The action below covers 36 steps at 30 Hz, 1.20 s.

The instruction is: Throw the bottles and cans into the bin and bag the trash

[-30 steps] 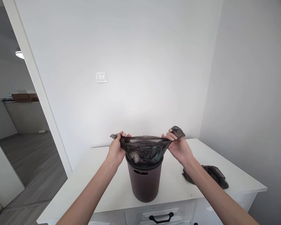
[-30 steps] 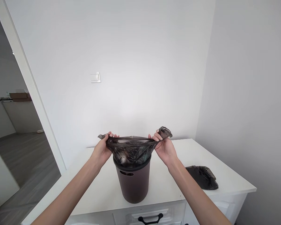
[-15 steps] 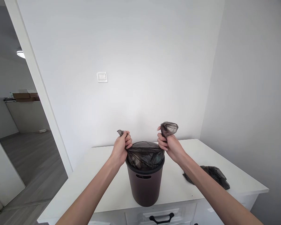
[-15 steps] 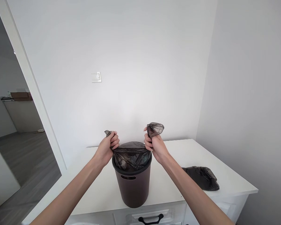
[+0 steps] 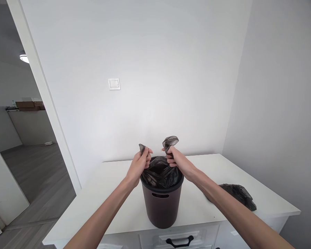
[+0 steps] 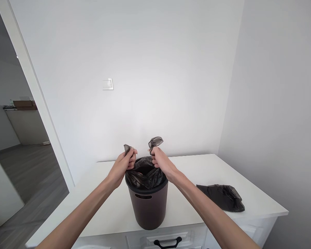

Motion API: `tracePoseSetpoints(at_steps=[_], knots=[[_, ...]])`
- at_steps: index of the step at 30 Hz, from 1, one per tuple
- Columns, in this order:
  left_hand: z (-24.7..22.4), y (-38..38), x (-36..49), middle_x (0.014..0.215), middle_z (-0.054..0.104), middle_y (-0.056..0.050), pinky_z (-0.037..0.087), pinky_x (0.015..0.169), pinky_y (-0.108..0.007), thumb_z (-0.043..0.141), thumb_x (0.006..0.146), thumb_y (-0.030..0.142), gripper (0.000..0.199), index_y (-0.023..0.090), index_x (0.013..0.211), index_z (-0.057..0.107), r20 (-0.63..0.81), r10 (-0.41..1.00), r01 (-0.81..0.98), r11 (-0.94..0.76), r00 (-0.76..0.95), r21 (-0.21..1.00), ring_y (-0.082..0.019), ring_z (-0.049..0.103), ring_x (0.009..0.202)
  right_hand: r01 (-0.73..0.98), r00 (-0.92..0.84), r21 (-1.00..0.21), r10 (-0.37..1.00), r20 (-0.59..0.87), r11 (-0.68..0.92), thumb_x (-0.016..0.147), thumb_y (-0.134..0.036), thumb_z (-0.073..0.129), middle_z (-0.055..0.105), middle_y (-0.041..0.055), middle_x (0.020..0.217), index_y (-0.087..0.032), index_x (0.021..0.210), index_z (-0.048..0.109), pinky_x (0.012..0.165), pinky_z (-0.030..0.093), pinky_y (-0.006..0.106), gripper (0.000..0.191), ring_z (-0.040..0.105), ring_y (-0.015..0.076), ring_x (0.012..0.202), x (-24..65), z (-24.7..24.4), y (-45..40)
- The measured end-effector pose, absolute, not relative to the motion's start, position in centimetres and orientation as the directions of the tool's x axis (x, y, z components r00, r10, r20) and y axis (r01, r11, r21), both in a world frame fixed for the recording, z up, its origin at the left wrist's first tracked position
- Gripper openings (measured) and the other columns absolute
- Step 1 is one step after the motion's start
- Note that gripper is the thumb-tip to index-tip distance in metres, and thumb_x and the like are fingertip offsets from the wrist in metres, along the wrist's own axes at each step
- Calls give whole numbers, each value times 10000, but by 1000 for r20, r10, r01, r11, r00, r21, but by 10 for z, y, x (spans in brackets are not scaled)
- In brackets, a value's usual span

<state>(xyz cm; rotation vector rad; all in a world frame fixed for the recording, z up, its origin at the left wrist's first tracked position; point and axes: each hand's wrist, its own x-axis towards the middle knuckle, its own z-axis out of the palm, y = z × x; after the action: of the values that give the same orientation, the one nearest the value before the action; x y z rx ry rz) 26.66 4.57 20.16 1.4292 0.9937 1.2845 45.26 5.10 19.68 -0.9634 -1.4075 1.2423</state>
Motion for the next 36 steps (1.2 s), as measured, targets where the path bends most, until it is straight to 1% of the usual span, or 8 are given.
tracePoseSetpoints(at_steps=[3, 8, 13, 16, 22, 26, 31, 36], knots=[[202, 46, 261, 721, 214, 75, 172, 514, -230, 590, 943, 591, 405, 191, 933, 525, 208, 970, -79, -199, 124, 977, -97, 156, 596, -138, -257, -983, 954, 157, 125, 838, -393, 504, 315, -57, 718, -214, 1048, 573, 510, 247, 241, 284, 286, 116, 579, 451, 198, 51], [201, 43, 256, 719, 219, 71, 195, 521, -227, 588, 952, 585, 396, 194, 923, 529, 230, 964, -100, -217, 135, 971, -99, 178, 600, 220, -330, -896, 894, 303, 385, 994, -480, 398, 394, -54, 654, -227, 1035, 614, 531, 343, 262, 336, 394, 121, 528, 448, 190, 54], [200, 39, 253, 717, 206, 69, 229, 528, -223, 600, 948, 599, 412, 197, 897, 528, 261, 958, -154, -241, 122, 958, -100, 189, 605, 413, -609, -823, 790, 69, 390, 1000, -433, 452, 396, -63, 613, -226, 908, 609, 507, 415, 287, 276, 480, 119, 412, 450, 182, 58], [198, 38, 249, 719, 190, 70, 237, 528, -218, 615, 949, 579, 397, 195, 895, 527, 259, 961, -203, -236, 96, 950, -101, 182, 607, 314, -595, -910, 803, 35, 272, 975, -464, 531, 322, -76, 618, -215, 907, 632, 475, 392, 262, 277, 381, 95, 439, 449, 180, 62], [201, 34, 247, 716, 217, 68, 267, 535, -216, 604, 967, 544, 366, 195, 893, 524, 231, 965, -217, -200, 126, 955, -98, 189, 605, -261, -421, -963, 891, 170, 60, 900, -547, 680, 255, -97, 659, -188, 1043, 660, 516, 372, 215, 386, 239, 80, 545, 441, 187, 68], [202, 32, 247, 710, 227, 71, 232, 518, -221, 572, 974, 573, 389, 196, 891, 524, 238, 959, -149, -215, 154, 965, -93, 180, 589, -40, -489, -996, 868, 85, 75, 946, -571, 587, 336, -96, 619, -252, 1079, 628, 483, 373, 242, 347, 333, 90, 471, 437, 190, 66], [200, 35, 245, 701, 215, 76, 209, 512, -230, 603, 935, 616, 422, 208, 871, 515, 253, 961, -151, -235, 115, 960, -95, 174, 576, 451, -524, -807, 845, 106, 381, 972, -405, 539, 659, 20, 685, -216, 664, 575, 585, 405, 295, 363, 535, 145, 556, 435, 184, 64], [200, 35, 243, 696, 219, 74, 219, 520, -235, 619, 922, 615, 418, 213, 869, 517, 245, 964, -171, -225, 100, 959, -98, 185, 577, 144, -451, -968, 884, 122, 207, 977, -539, 524, 611, -14, 739, -205, 960, 661, 517, 292, 261, 362, 389, 85, 487, 437, 188, 64]])
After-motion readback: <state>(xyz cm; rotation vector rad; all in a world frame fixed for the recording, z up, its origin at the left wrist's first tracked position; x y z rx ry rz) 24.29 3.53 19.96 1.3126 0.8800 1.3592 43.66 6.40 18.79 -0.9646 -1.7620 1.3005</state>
